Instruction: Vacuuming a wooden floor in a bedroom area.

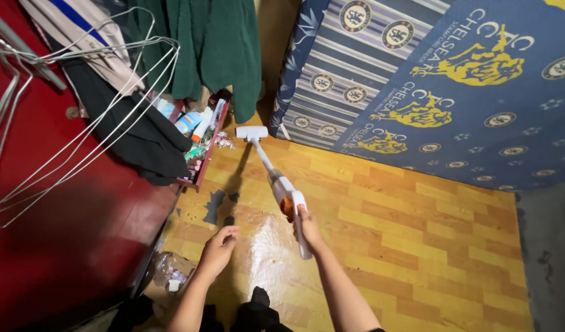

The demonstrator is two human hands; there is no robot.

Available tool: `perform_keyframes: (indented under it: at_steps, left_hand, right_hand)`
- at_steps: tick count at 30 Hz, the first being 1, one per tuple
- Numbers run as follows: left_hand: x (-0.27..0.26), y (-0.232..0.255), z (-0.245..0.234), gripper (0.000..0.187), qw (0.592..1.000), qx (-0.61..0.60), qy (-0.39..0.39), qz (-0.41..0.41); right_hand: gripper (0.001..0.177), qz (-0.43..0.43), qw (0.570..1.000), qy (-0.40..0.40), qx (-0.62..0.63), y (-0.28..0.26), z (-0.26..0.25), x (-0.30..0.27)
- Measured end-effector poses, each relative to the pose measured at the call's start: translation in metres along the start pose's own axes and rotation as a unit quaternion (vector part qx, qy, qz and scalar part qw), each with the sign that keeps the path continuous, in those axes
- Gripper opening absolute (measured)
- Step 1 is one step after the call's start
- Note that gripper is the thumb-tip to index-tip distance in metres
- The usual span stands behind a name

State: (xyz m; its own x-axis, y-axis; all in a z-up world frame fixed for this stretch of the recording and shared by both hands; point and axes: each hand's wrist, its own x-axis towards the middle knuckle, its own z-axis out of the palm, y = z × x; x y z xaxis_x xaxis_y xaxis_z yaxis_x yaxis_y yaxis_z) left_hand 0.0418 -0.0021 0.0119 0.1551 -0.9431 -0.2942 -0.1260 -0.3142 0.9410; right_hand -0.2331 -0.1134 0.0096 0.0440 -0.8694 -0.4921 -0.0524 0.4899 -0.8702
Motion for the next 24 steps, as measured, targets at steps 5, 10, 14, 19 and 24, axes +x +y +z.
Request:
perform_keyframes:
  at_steps: [5,10,14,19,24]
  left_hand:
    - [0.007,-0.001,0.008,0.027,0.999,0.015,-0.025,0.019]
    - [0.008,-0.015,0.024,0.033,0.997,-0.018,-0.074,0.027]
    - [0.009,-0.032,0.026,0.031,0.994,-0.029,-0.097,0.04]
    - [-0.006,-0.046,0.004,0.031,0.996,-0.018,-0.075,0.046]
    - [-0.035,-0.026,-0.033,0.031,0.999,0.015,-0.041,0.012]
  right_hand:
    - [0.056,0.067,0.996,0.05,0.011,0.017,-0.049,-0.068]
    - [0.052,0.103,0.988,0.107,0.036,0.026,-0.044,-0.143]
    - [0.057,0.084,0.986,0.133,0.062,0.028,-0.02,-0.127]
    - [0.05,0.061,0.987,0.106,0.103,0.007,0.004,-0.065]
    - [0.057,0.063,0.985,0.077,0.139,-0.011,-0.001,-0.018]
